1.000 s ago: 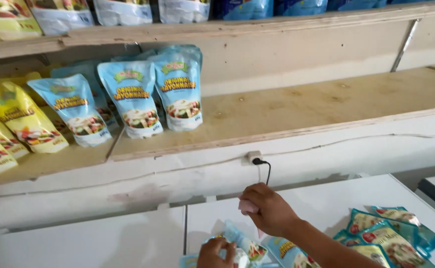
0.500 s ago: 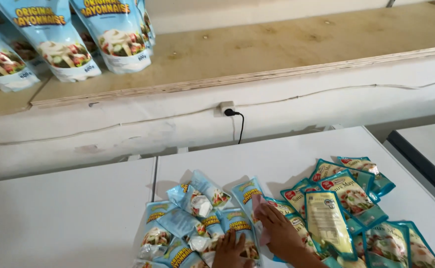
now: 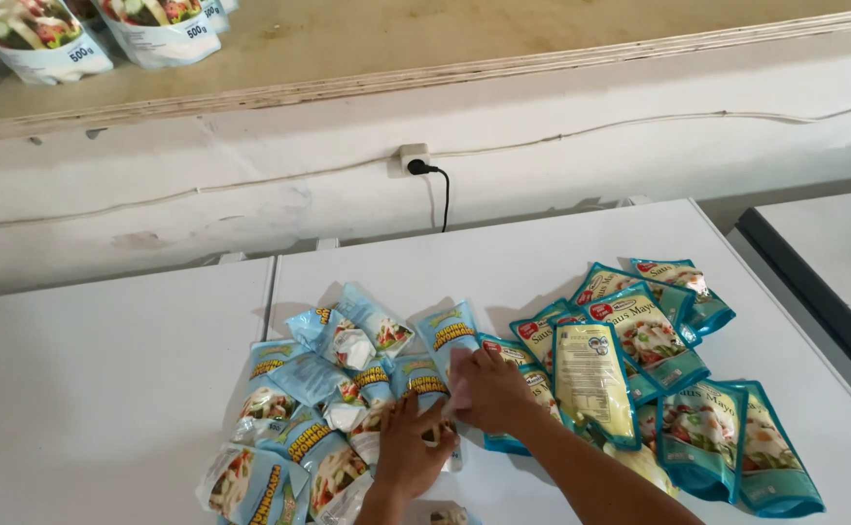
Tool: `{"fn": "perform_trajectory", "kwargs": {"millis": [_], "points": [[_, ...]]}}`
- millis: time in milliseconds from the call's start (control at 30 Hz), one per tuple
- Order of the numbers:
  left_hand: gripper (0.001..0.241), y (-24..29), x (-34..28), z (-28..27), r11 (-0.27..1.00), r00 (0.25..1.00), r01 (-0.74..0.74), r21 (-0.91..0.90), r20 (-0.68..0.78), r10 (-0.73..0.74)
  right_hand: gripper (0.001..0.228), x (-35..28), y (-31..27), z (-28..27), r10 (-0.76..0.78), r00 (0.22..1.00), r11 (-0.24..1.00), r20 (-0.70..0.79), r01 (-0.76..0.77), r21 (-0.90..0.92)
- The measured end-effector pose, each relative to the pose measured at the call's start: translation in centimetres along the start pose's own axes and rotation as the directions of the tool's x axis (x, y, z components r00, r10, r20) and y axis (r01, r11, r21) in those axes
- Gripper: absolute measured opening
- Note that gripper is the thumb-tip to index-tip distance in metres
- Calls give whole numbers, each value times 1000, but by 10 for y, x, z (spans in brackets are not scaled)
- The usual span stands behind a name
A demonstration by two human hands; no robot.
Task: Wiping down pouches of mayonnaise with a cloth and arranging them neatly on a grocery store shelf.
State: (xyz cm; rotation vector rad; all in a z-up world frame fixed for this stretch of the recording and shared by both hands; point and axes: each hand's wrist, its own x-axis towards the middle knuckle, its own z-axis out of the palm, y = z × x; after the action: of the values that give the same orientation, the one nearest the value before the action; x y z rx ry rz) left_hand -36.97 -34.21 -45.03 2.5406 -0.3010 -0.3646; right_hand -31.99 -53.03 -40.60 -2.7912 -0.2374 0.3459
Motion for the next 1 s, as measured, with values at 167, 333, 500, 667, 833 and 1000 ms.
{"fn": "perform_trajectory", "kwargs": {"millis": [167, 333, 500, 667, 833, 1000], "points": [[78, 12, -11, -4, 998, 998, 44, 37, 46, -45, 70, 8, 33, 60, -250, 937, 963, -243, 214, -165], [73, -3, 11, 34, 884, 980, 170, -435, -16, -196, 55, -1, 10, -12, -175, 925, 982, -338, 190, 10], [75, 28, 30, 16, -476, 997, 62, -877, 80, -19, 42, -54, -20, -69, -418, 815, 851, -402, 506, 141], [70, 38, 28, 52, -724, 952, 291, -625, 116, 282, 47, -80, 25, -34, -438, 788, 604, -434, 615, 507], [61, 76, 13, 54, -667, 936, 349, -659, 276, 217, 46, -75, 66, -45, -37, 870, 656, -491, 392, 645], [49, 46, 42, 114, -642, 947, 318, -698, 264, 182, 39, -44, 117, -15, 239, 857, 587, -456, 246, 771]]}}
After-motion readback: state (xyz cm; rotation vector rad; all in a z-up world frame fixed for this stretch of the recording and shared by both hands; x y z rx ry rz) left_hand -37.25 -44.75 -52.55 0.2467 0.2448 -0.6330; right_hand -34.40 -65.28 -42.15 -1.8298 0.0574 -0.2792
